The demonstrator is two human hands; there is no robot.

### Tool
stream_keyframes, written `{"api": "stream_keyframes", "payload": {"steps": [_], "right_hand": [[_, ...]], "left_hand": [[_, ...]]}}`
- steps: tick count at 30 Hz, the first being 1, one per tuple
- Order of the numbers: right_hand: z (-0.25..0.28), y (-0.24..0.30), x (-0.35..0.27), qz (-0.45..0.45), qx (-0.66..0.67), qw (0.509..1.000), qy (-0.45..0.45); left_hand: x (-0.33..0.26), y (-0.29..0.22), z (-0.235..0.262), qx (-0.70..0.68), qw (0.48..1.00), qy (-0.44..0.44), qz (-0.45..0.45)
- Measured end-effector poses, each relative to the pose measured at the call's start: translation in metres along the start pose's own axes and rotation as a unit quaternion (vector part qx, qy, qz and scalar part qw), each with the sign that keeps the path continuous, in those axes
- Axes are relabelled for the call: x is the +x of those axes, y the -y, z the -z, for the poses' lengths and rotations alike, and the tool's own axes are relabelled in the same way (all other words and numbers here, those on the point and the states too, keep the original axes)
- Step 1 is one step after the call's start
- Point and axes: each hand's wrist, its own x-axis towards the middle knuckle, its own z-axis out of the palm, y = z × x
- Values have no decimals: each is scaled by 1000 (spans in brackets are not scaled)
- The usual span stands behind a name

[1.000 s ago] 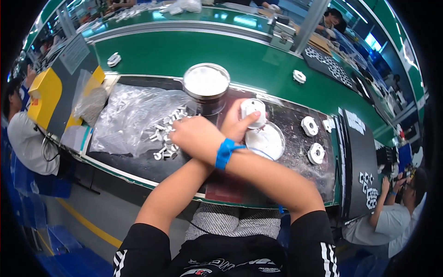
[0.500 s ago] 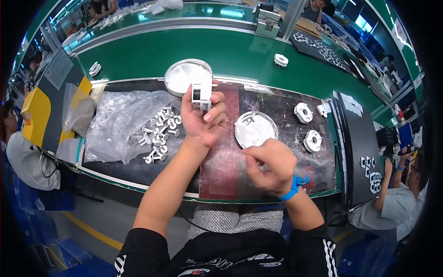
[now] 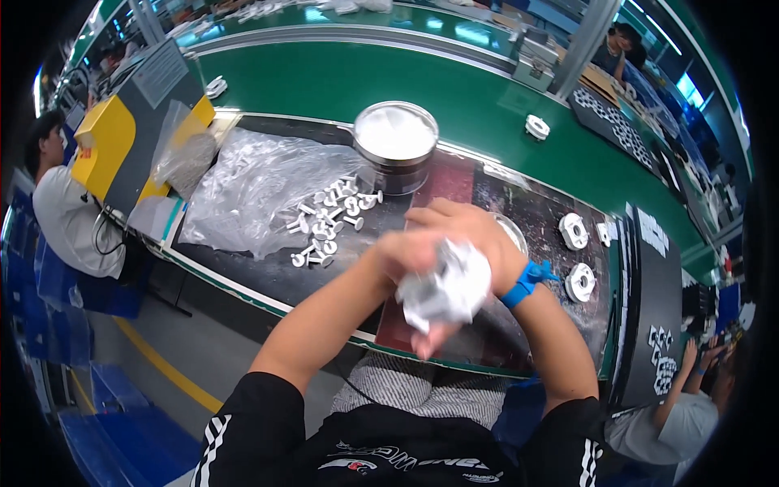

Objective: Assembling small plastic clips and components into circular white lighting fixture housings at a factory workbench.

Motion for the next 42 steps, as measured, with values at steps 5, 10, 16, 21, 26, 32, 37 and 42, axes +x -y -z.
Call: {"api": "stream_keyframes", "payload": {"steps": [5, 10, 16, 21, 26, 32, 37, 42], "right_hand": [[-40, 1, 54, -2, -37, 994, 100], [-57, -5, 79, 127, -161, 974, 98], [-77, -21, 88, 143, -141, 967, 157], [-57, -14, 73, 78, -85, 989, 90], [6, -4, 16, -126, 38, 991, -11], [11, 26, -52, -339, 454, 783, -258], [0, 44, -61, -332, 572, 697, -277], [-7, 49, -66, -312, 634, 655, -267]], "left_hand": [[7, 11, -12, -45, 965, 136, 220], [12, 9, -6, -12, 962, 149, 227], [9, 9, -2, -10, 967, 110, 228], [5, 6, -4, -11, 980, 81, 179], [11, 6, 31, -66, 968, 234, -64], [6, -13, 28, -76, 958, -21, -274], [13, -9, 24, -77, 962, -65, -253], [17, -3, 28, -79, 964, -80, -240]]}}
